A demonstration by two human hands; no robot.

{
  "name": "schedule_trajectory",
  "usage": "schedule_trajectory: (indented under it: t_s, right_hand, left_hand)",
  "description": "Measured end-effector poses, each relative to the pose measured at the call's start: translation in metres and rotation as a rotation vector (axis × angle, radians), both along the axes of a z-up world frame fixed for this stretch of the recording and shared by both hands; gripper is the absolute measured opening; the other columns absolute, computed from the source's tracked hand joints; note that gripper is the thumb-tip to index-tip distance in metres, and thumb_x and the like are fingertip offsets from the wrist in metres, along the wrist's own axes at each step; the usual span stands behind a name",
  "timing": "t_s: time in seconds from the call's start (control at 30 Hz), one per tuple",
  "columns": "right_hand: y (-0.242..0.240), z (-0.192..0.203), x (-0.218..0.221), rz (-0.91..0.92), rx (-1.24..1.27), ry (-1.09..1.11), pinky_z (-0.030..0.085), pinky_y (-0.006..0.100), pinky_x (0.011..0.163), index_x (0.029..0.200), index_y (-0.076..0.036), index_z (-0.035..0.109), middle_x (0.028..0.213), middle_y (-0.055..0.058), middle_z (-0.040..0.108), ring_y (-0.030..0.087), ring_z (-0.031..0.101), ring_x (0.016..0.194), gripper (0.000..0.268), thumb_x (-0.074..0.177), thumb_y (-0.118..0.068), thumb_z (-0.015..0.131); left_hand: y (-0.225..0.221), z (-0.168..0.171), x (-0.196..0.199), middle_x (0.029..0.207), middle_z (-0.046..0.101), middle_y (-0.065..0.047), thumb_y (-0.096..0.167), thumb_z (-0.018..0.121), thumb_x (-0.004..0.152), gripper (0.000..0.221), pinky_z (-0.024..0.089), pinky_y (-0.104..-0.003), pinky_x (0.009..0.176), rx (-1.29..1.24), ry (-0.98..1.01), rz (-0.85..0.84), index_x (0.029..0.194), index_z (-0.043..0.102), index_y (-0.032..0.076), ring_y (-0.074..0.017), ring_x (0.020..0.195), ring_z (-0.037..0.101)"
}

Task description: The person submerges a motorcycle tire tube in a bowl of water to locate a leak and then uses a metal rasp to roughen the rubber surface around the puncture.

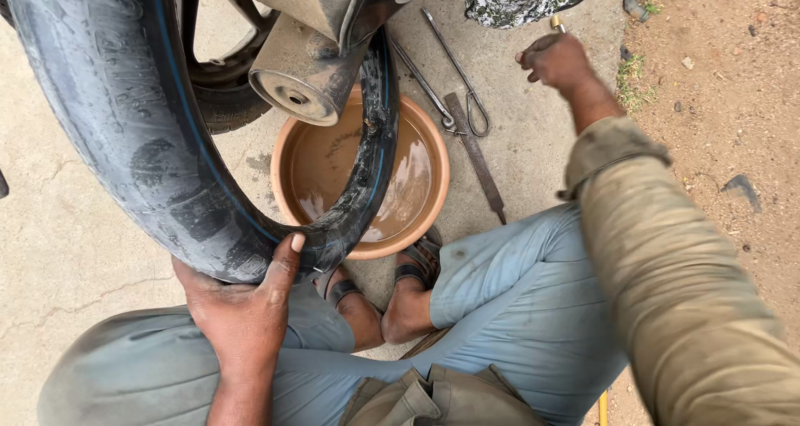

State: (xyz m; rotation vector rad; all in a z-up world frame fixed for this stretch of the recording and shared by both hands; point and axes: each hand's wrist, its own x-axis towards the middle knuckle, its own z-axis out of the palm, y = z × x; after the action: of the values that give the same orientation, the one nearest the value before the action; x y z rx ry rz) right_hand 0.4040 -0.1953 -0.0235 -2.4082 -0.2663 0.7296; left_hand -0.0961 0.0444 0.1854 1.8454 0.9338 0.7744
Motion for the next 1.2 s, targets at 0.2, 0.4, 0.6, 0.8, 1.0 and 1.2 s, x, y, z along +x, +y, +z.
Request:
schedule_trajectory:
  t_s: [0.2, 0.4, 0.6, 0.8, 1.0, 1.2]
  right_hand:
    - [-0.011, 0.11, -0.039, 0.269, -0.096, 0.4, 0.062, 0.048, 0.083, 0.137, -0.003, 0.061, 0.127, 0.018, 0.072, 0.033, 0.074, 0.104, 0.05, 0.096, -0.032, 0.061]
    - [-0.03, 0.038, -0.163, 0.033, 0.216, 0.729, 0.062, 0.051, 0.085, 0.137, 0.0, 0.055, 0.126, 0.021, 0.07, 0.036, 0.073, 0.104, 0.054, 0.092, -0.029, 0.062]
    - [-0.056, -0.014, -0.265, -0.314, 0.507, 0.882, 0.06, 0.051, 0.087, 0.135, 0.0, 0.055, 0.124, 0.021, 0.068, 0.036, 0.071, 0.104, 0.052, 0.089, -0.024, 0.061]
    - [-0.116, -0.03, -0.305, -0.705, 0.696, 0.834, 0.059, 0.051, 0.09, 0.133, 0.0, 0.054, 0.122, 0.02, 0.067, 0.036, 0.069, 0.105, 0.051, 0.086, -0.019, 0.06]
    - [-0.156, -0.043, -0.311, -1.011, 0.85, 0.73, 0.057, 0.051, 0.092, 0.131, -0.001, 0.054, 0.12, 0.02, 0.065, 0.036, 0.067, 0.105, 0.05, 0.083, -0.014, 0.059]
    - [-0.116, -0.066, -0.292, -1.09, 0.981, 0.728, 0.055, 0.052, 0.095, 0.129, -0.001, 0.054, 0.119, 0.019, 0.063, 0.036, 0.065, 0.106, 0.05, 0.08, -0.009, 0.058]
  left_hand:
    - [0.009, 0.016, -0.011, 0.124, 0.062, -0.016, 0.011, 0.092, 0.086, 0.072, 0.051, -0.032, 0.104, 0.088, -0.01, 0.014, 0.138, 0.047, -0.01, -0.0205, 0.114, 0.061]
    - [0.008, 0.06, -0.01, 0.117, 0.065, -0.016, 0.009, 0.089, 0.084, 0.067, 0.055, -0.031, 0.093, 0.152, -0.02, 0.012, 0.134, 0.049, -0.009, -0.0198, 0.105, 0.064]
    - [0.011, 0.096, -0.009, 0.116, 0.066, -0.019, 0.006, 0.085, 0.083, 0.067, 0.059, -0.033, 0.094, 0.332, 0.144, 0.01, 0.135, 0.047, -0.013, -0.0245, 0.103, 0.07]
    - [-0.012, 0.057, 0.016, 0.116, 0.066, -0.018, 0.007, 0.083, 0.087, 0.061, 0.058, -0.033, 0.094, 0.295, 0.164, -0.207, 0.134, 0.048, -0.012, -0.0235, 0.103, 0.07]
    - [-0.052, 0.021, 0.05, 0.116, 0.067, -0.017, 0.009, 0.08, 0.091, 0.056, 0.058, -0.032, 0.095, 0.158, 0.179, -0.48, 0.134, 0.05, -0.011, -0.0224, 0.103, 0.069]
    - [-0.069, 0.013, 0.049, 0.116, 0.067, -0.016, 0.01, 0.078, 0.094, 0.051, 0.057, -0.032, 0.095, 0.092, 0.214, -0.607, 0.133, 0.052, -0.01, -0.0214, 0.103, 0.068]
